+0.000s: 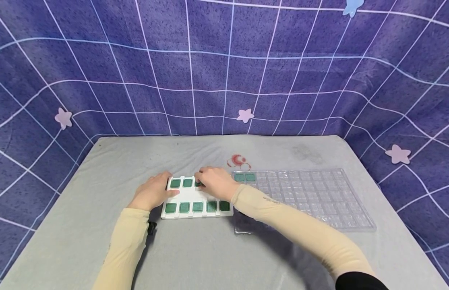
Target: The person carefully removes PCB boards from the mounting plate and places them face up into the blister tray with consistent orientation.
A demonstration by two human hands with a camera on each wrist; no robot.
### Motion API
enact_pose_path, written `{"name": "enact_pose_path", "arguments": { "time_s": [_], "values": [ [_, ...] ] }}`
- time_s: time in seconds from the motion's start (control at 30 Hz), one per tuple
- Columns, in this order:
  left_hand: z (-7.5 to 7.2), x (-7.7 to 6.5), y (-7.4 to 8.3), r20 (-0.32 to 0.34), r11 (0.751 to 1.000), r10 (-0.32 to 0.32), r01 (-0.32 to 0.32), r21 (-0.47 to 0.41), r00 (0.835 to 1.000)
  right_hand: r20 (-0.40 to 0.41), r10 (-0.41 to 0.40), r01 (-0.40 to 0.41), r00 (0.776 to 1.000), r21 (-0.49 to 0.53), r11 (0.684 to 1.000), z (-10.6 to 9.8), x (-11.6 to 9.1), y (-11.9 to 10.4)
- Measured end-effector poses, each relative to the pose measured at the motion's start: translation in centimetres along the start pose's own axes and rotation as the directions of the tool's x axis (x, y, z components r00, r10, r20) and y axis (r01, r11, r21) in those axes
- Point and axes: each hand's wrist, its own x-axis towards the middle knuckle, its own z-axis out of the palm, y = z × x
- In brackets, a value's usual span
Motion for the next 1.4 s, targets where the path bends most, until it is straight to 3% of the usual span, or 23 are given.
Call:
{"name": "enact_pose_path", "arguments": {
  "time_s": [0.47, 0.77, 1.4],
  "values": [
    [0.4, 0.0, 0.1, 0.004, 1.000, 0.005, -0.005, 0.006, 1.000, 0.012, 0.022, -0.022, 1.000, -0.006, 1.000, 0.3, 0.1, -0.3],
    [0.4, 0.0, -0.2, 0.008, 1.000, 0.006, -0.006, 0.002, 1.000, 0.013, 0.040, -0.040, 0.999, 0.048, 0.998, 0.4, 0.1, 0.0],
    [-0.1, 0.0, 0.1, 0.011, 1.000, 0.001, -0.001, -0.015, 1.000, -0.032, 0.034, -0.030, 0.999, 0.115, 0.993, -1.2, -1.2, 0.6]
  ]
}}
